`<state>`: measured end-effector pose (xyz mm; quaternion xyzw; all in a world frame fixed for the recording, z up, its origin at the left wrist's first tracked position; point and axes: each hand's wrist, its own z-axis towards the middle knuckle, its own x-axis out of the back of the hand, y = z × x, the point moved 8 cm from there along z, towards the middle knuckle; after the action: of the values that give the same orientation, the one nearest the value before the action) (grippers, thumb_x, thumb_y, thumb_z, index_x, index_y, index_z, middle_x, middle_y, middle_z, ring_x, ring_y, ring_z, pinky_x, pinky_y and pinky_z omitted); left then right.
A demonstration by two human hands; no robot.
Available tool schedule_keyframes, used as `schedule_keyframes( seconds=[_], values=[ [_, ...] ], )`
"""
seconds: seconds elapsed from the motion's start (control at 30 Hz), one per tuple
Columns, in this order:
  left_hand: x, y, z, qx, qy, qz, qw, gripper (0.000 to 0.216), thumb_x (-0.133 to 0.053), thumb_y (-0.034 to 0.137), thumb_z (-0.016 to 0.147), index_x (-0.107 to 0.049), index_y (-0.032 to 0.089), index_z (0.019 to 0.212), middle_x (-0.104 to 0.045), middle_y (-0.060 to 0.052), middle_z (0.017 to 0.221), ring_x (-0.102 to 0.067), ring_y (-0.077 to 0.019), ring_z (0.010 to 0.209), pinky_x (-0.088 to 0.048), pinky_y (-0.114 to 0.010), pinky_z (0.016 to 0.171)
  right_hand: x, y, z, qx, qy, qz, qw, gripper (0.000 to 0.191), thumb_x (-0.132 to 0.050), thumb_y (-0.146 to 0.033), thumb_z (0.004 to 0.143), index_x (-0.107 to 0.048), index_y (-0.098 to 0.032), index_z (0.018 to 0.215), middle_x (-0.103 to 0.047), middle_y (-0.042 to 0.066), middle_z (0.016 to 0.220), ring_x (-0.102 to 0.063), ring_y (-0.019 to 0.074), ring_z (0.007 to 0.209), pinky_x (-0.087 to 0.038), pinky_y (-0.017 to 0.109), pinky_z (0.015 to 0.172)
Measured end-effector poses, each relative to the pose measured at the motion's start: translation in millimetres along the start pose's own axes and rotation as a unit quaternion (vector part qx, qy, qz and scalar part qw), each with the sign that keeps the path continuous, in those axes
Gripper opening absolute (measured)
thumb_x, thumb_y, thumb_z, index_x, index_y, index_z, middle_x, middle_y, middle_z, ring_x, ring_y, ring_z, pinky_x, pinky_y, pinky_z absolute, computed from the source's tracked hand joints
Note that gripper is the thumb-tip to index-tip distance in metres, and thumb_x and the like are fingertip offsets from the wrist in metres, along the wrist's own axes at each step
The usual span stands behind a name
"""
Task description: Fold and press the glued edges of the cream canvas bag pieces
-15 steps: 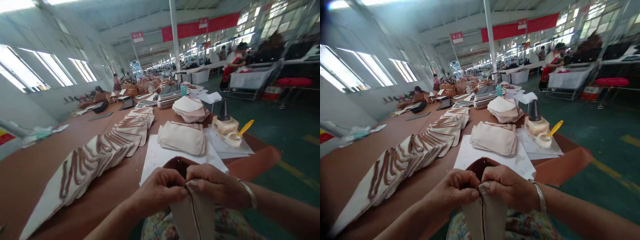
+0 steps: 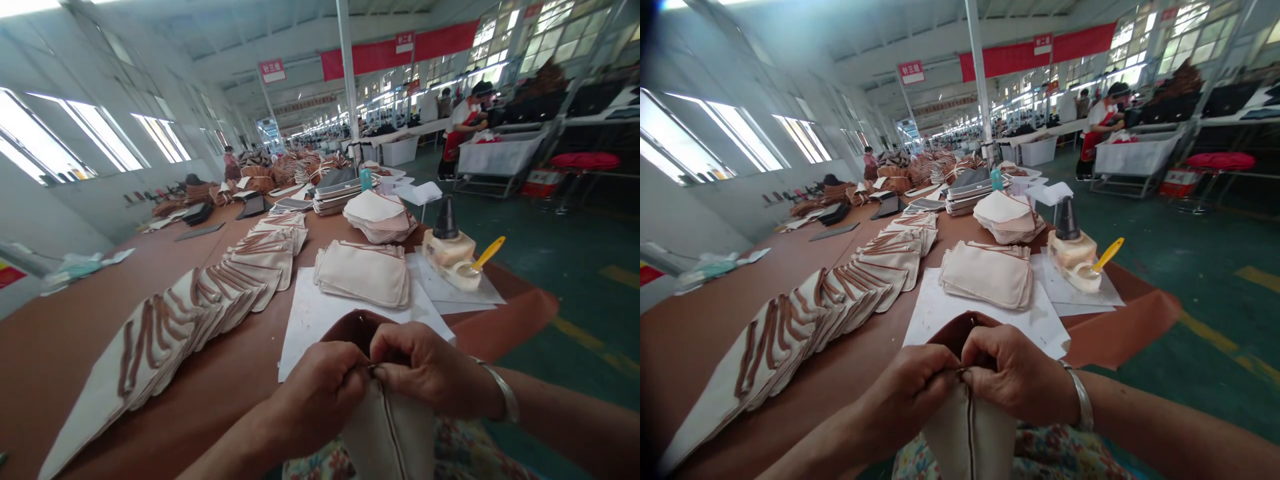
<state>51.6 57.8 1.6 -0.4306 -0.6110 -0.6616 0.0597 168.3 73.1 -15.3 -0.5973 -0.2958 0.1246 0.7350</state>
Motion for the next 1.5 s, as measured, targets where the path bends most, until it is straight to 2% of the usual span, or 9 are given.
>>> schedule_keyframes(
  seconds=[0.2, 0.33, 0.5, 0.6, 0.7, 0.83, 0.97, 1.23, 1.5],
  values=[
    [-15, -26, 0, 0.107, -0.040, -0.258, 0.959, 0.017, -0.057, 0.028, 0.083, -0.065, 0.013, 0.078, -0.050, 0.002, 0.064, -0.039, -0.0093, 0.056, -0.028, -0.021, 0.051, 2, -32, -12, 0.197, 0.020, -0.014, 0.980, 0.008, -0.055, -0.010, 0.086, -0.062, -0.015, 0.086, -0.059, 0.002, 0.078, -0.053, 0.0118, 0.071, -0.041, 0.021, 0.063],
    [-20, -37, 2, 0.126, 0.009, -0.389, 0.912, 0.035, -0.058, 0.042, 0.086, -0.066, 0.012, 0.070, -0.054, -0.001, 0.062, -0.044, -0.0103, 0.055, -0.030, -0.021, 0.051, -3, -39, -24, 0.327, 0.032, -0.188, 0.926, 0.013, -0.051, -0.009, 0.090, -0.062, -0.014, 0.094, -0.058, 0.003, 0.077, -0.052, 0.0136, 0.070, -0.040, 0.025, 0.064],
    [-42, -44, 3, 0.176, -0.068, -0.448, 0.874, 0.038, -0.081, 0.046, 0.070, -0.061, 0.013, 0.070, -0.053, 0.002, 0.059, -0.040, -0.0063, 0.048, -0.026, -0.019, 0.048, -16, -29, -40, 0.386, 0.044, -0.388, 0.836, 0.015, -0.048, -0.016, 0.095, -0.063, -0.015, 0.096, -0.054, 0.002, 0.069, -0.044, 0.0148, 0.061, -0.031, 0.029, 0.057],
    [-41, -41, 2, 0.157, -0.085, -0.430, 0.885, 0.040, -0.082, 0.047, 0.068, -0.061, 0.013, 0.074, -0.055, 0.002, 0.061, -0.042, -0.0064, 0.050, -0.027, -0.019, 0.049, -12, -34, -46, 0.376, 0.011, -0.289, 0.880, 0.016, -0.044, -0.021, 0.096, -0.060, -0.016, 0.095, -0.056, 0.004, 0.074, -0.047, 0.0157, 0.065, -0.034, 0.029, 0.060],
    [-36, -32, -1, 0.114, -0.100, -0.399, 0.904, 0.039, -0.078, 0.047, 0.074, -0.062, 0.012, 0.079, -0.052, 0.002, 0.063, -0.039, -0.0056, 0.052, -0.025, -0.019, 0.049, 8, -20, -30, 0.194, 0.006, -0.059, 0.979, 0.020, -0.038, -0.028, 0.102, -0.054, -0.017, 0.103, -0.056, 0.003, 0.081, -0.049, 0.0137, 0.069, -0.038, 0.025, 0.061],
    [-26, -23, -2, 0.067, -0.098, -0.355, 0.927, 0.036, -0.073, 0.046, 0.081, -0.060, 0.012, 0.081, -0.046, 0.003, 0.064, -0.034, -0.0053, 0.054, -0.021, -0.020, 0.049, 5, -2, -14, 0.019, -0.090, 0.081, 0.992, 0.036, -0.043, -0.046, 0.101, -0.056, -0.014, 0.090, -0.046, -0.001, 0.074, -0.039, 0.0099, 0.064, -0.032, 0.020, 0.054],
    [-27, -21, -3, 0.058, -0.097, -0.356, 0.927, 0.034, -0.072, 0.044, 0.082, -0.060, 0.012, 0.083, -0.046, 0.003, 0.066, -0.035, -0.0061, 0.057, -0.022, -0.021, 0.052, -4, -14, -7, 0.070, -0.171, 0.050, 0.982, 0.044, -0.051, -0.050, 0.096, -0.050, -0.015, 0.070, -0.039, -0.004, 0.065, -0.034, 0.0083, 0.059, -0.026, 0.020, 0.050],
    [-27, -19, -4, 0.055, -0.130, -0.436, 0.889, 0.048, -0.079, 0.055, 0.070, -0.063, 0.012, 0.084, -0.058, -0.003, 0.073, -0.046, -0.0090, 0.059, -0.033, -0.020, 0.055, -6, -20, -10, 0.108, -0.120, 0.091, 0.983, 0.047, -0.053, -0.052, 0.095, -0.047, -0.016, 0.065, -0.038, -0.004, 0.063, -0.033, 0.0078, 0.056, -0.025, 0.021, 0.049],
    [-4, -17, -5, 0.078, -0.061, -0.313, 0.945, 0.042, -0.075, 0.052, 0.076, -0.066, 0.012, 0.079, -0.055, 0.000, 0.064, -0.046, -0.0090, 0.055, -0.032, -0.019, 0.051, 14, -20, 8, 0.169, -0.079, -0.072, 0.980, 0.042, -0.049, -0.047, 0.097, -0.058, -0.014, 0.074, -0.053, 0.001, 0.070, -0.047, 0.0113, 0.064, -0.038, 0.023, 0.058]
  ],
)
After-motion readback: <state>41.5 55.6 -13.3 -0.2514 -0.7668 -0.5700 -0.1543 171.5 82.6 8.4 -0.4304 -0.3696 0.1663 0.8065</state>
